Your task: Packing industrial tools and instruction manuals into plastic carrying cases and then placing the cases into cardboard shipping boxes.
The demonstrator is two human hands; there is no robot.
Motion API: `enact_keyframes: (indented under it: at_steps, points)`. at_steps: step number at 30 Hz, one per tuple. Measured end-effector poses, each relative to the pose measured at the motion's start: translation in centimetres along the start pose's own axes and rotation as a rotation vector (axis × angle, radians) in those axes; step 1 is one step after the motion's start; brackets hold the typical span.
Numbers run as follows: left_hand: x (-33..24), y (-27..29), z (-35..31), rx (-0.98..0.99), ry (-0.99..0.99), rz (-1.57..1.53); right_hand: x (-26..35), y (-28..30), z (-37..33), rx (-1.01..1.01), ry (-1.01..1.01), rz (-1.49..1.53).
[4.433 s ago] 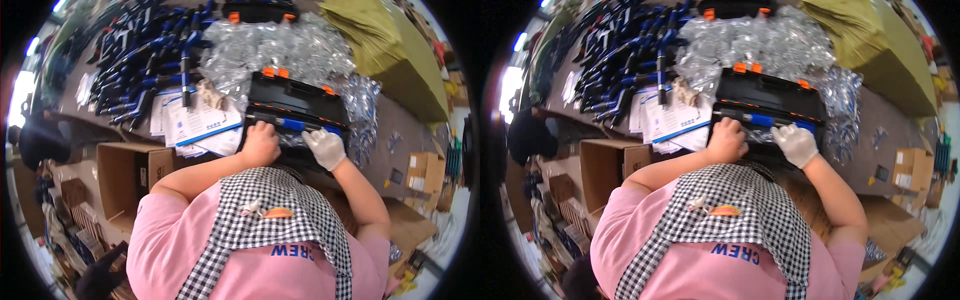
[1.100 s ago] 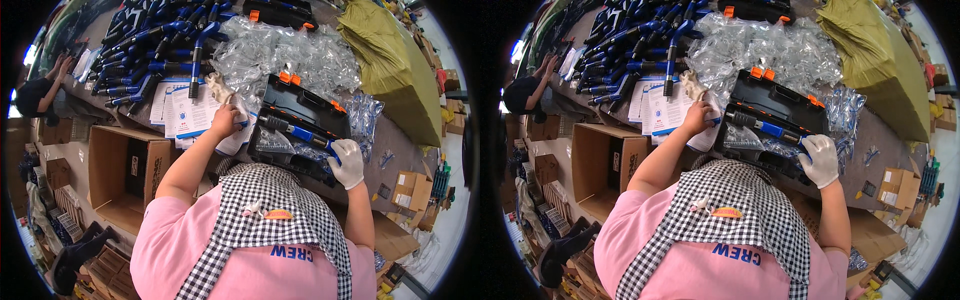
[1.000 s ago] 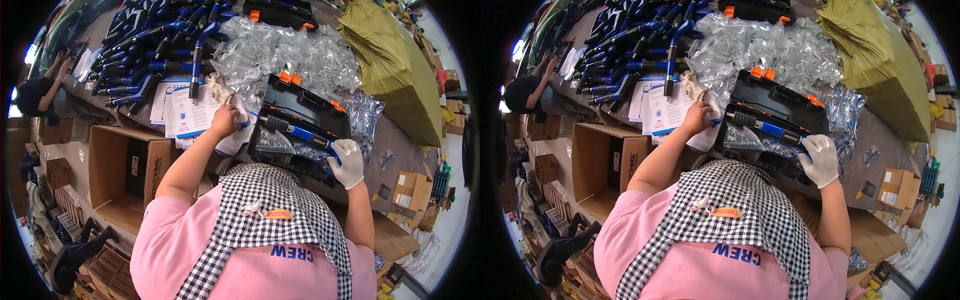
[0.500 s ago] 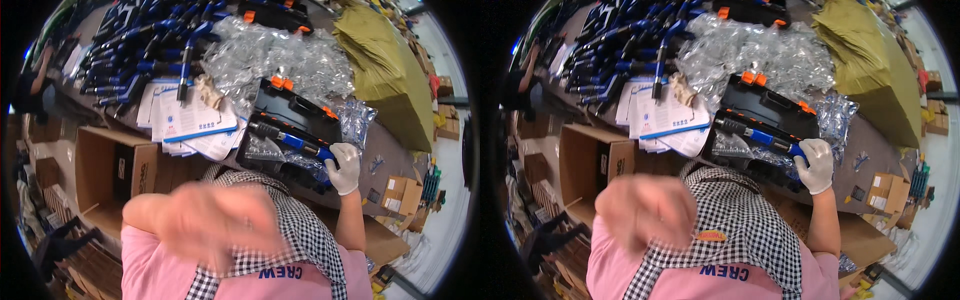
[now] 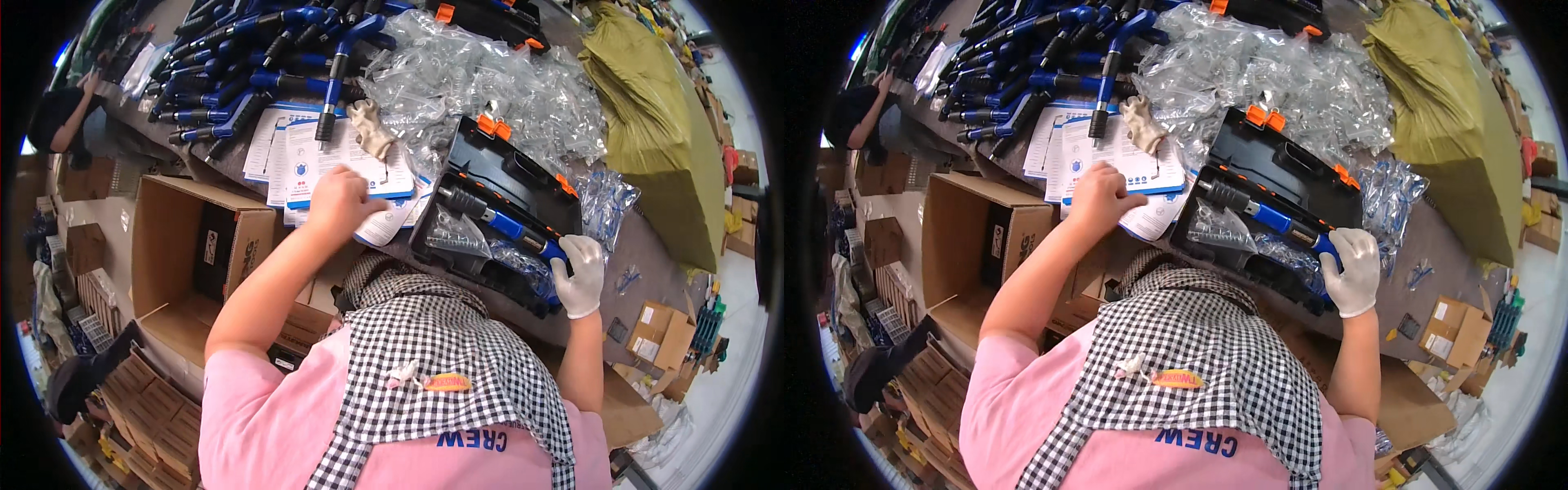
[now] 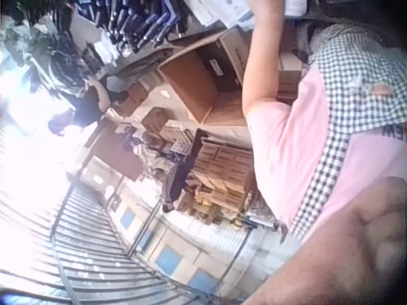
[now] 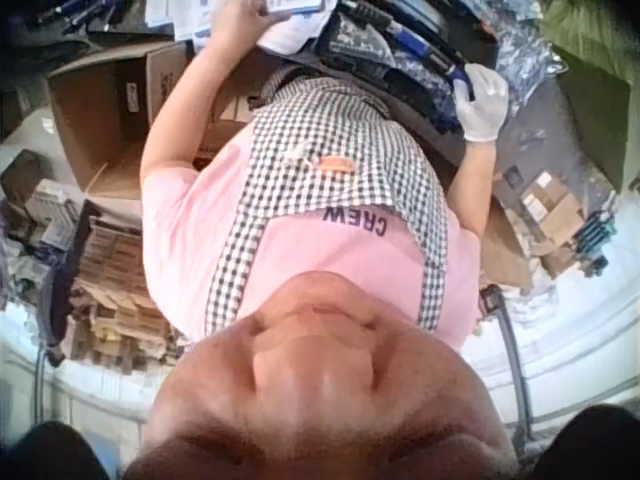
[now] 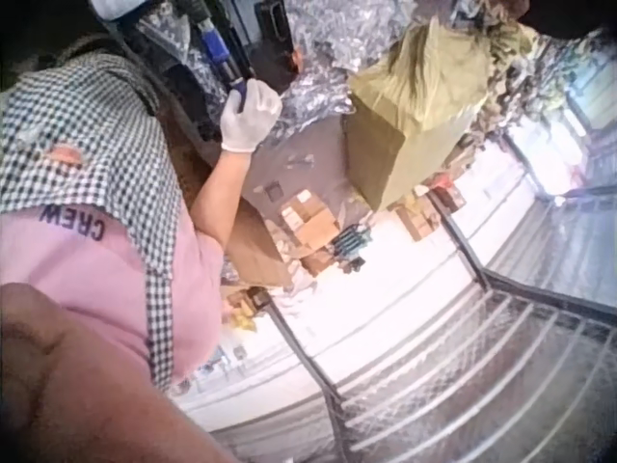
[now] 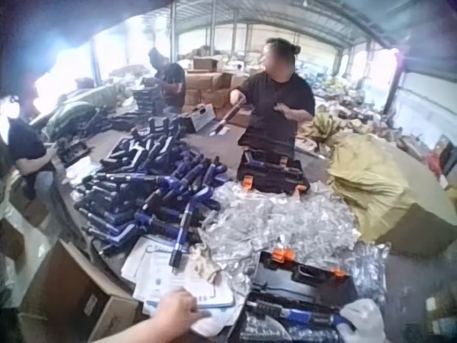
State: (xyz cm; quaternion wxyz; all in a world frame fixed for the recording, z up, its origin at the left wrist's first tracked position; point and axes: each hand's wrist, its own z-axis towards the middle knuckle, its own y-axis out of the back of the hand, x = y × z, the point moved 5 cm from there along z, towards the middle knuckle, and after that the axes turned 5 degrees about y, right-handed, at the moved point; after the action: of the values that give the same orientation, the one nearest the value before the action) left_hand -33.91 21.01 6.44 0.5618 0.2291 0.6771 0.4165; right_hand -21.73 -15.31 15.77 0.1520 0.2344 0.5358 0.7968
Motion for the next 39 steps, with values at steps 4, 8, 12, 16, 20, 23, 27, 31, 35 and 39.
enact_keyframes:
  at_steps: [4, 8, 12, 16, 20, 23, 27, 31, 35, 39]
  points:
    - [5.9, -6.8, -0.2, -0.121, -0.061, 0.409, -0.2, -0.3, -0.8, 0.039, -0.026, -0.027]
    - [7.9, -8.8, 1.3, 0.139, -0.007, 0.388, -0.1, -0.6, -0.8, 0.068, -0.018, -0.013]
    - [8.0, -8.9, 1.8, 0.244, -0.032, 0.418, 0.2, -0.8, -0.6, 0.068, -0.029, -0.006]
    - [8.6, -8.8, 2.4, 0.253, -0.016, 0.386, 0.4, -1.3, -0.4, 0.062, -0.034, -0.018]
    - [8.3, -8.4, 2.7, 0.342, -0.028, 0.398, 0.5, -1.3, -0.4, 0.058, -0.026, -0.004]
    - [7.5, -7.5, 2.1, 0.29, -0.073, 0.351, 0.4, -1.2, -0.8, 0.062, -0.047, -0.003]
    - [7.9, -7.9, 1.5, 0.219, -0.065, 0.352, 0.3, -1.3, -1.0, 0.055, -0.057, 0.012]
    - [8.5, -7.9, 2.3, 0.238, -0.036, 0.322, 0.4, -1.1, -1.1, 0.054, -0.06, 0.016]
    - [9.0, -7.7, 3.3, 0.312, 0.014, 0.255, 0.4, -0.4, -1.1, 0.071, -0.066, -0.01]
    - [10.4, -8.2, 4.2, 0.388, 0.003, 0.238, 0.3, 0.0, -1.0, 0.053, -0.073, -0.045]
